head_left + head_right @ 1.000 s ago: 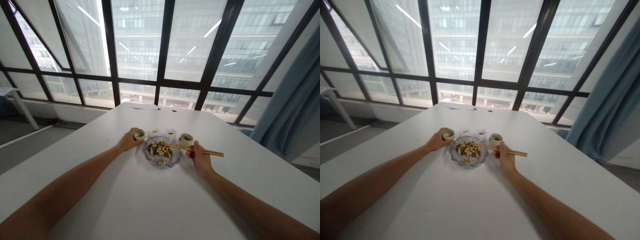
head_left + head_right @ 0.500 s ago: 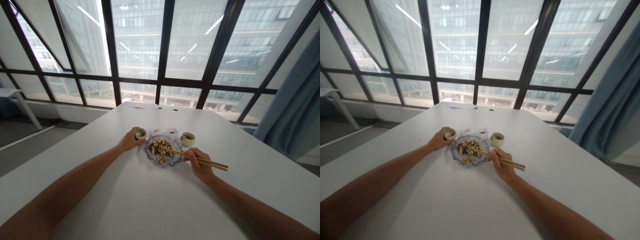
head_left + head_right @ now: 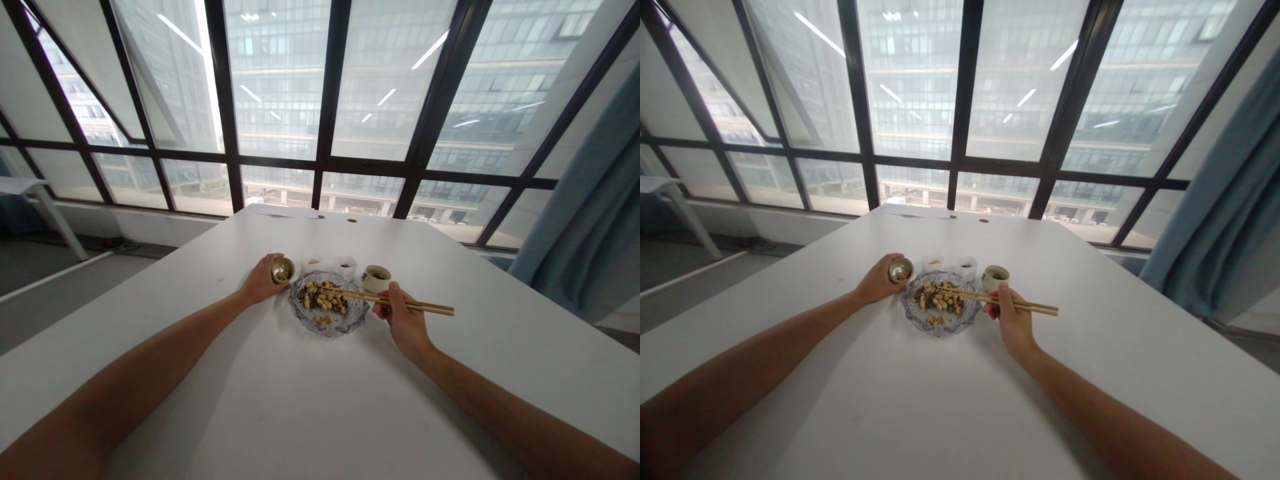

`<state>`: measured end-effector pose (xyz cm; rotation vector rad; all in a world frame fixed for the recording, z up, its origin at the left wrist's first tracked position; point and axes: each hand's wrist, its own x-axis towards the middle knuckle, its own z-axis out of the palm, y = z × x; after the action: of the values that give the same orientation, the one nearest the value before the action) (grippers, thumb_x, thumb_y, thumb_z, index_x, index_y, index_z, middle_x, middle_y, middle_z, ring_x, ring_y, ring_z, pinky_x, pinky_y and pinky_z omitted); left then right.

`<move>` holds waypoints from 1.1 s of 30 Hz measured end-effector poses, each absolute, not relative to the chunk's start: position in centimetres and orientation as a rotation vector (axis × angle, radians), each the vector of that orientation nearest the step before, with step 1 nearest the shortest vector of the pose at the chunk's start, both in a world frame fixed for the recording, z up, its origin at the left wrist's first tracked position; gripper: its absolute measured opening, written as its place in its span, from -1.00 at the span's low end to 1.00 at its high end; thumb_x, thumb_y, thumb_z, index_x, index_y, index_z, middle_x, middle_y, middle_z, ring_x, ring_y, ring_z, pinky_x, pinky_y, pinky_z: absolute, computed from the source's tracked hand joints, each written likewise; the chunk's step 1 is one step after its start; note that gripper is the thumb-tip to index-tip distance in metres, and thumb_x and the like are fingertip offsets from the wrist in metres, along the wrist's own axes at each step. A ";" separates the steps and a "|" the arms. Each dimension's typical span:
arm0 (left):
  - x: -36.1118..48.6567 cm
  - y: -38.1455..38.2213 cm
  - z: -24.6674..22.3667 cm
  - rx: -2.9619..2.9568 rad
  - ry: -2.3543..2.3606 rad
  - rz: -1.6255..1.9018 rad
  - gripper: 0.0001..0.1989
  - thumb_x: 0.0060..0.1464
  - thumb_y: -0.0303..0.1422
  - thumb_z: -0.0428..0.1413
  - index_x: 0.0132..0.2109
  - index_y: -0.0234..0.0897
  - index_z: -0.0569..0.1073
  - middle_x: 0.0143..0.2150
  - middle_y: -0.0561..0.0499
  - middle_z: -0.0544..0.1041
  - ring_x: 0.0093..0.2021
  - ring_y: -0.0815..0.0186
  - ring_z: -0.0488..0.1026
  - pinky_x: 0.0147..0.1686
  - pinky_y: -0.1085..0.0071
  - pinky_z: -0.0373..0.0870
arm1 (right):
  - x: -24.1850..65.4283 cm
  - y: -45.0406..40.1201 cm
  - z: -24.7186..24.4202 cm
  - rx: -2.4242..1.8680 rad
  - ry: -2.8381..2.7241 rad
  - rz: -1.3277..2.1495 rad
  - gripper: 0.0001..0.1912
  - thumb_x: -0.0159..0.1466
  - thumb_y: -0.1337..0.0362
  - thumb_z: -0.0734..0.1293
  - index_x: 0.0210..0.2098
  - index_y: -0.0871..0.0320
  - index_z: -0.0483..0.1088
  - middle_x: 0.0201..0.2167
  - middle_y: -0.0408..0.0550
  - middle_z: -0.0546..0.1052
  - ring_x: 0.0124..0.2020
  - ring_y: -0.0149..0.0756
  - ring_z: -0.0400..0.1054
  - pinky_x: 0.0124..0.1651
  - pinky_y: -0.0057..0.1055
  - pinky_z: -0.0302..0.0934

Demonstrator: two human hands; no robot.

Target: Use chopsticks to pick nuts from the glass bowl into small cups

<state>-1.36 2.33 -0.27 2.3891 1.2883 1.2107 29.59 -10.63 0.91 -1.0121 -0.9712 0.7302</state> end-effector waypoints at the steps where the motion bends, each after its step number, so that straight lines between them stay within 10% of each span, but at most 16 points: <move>1: -1.4 2.3 -0.3 2.382 1.293 1.214 -0.28 -0.16 -0.21 0.31 0.16 -0.28 0.31 0.15 -0.22 0.44 0.18 -0.01 0.40 0.18 0.09 0.33 | 29.6 -10.5 0.8 -1.005 -0.936 0.751 -0.41 0.04 -0.30 0.43 -0.50 0.16 0.44 -0.73 -0.14 0.43 -0.70 -0.40 0.24 -0.63 -0.44 0.10; 13: -1.6 2.8 -0.4 2.049 1.477 1.157 -0.21 -0.14 0.07 0.29 0.14 -0.29 0.31 -0.01 -0.19 0.55 -0.02 0.05 0.53 0.00 0.16 0.43 | 30.0 -10.3 0.7 -1.002 -0.847 0.862 -0.41 -0.05 -0.27 0.50 -0.50 0.17 0.44 -0.72 -0.12 0.45 -0.68 -0.41 0.28 -0.63 -0.46 0.15; 22: -0.3 4.9 2.4 2.253 1.523 1.214 -0.23 0.02 0.12 0.15 0.22 -0.32 0.31 0.22 -0.25 0.43 0.21 0.01 0.38 0.21 0.08 0.28 | 32.3 -8.2 1.2 -0.953 -0.812 0.718 -0.40 -0.01 -0.30 0.46 -0.49 0.16 0.42 -0.70 -0.15 0.46 -0.68 -0.42 0.28 -0.62 -0.47 0.14; 33: 13.1 4.5 6.5 2.693 1.401 0.407 -0.23 0.09 0.02 0.13 0.33 -0.28 0.19 0.27 -0.28 0.41 0.31 -0.04 0.28 0.29 -0.02 0.04 | 35.5 -6.8 1.0 -0.995 -0.802 0.492 -0.37 0.08 -0.32 0.38 -0.45 0.20 0.43 -0.67 -0.12 0.49 -0.66 -0.42 0.29 -0.59 -0.46 0.13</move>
<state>13.07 4.52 6.53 2.6928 1.4013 0.4074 35.48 -6.79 1.04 -0.9946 -0.8021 0.4922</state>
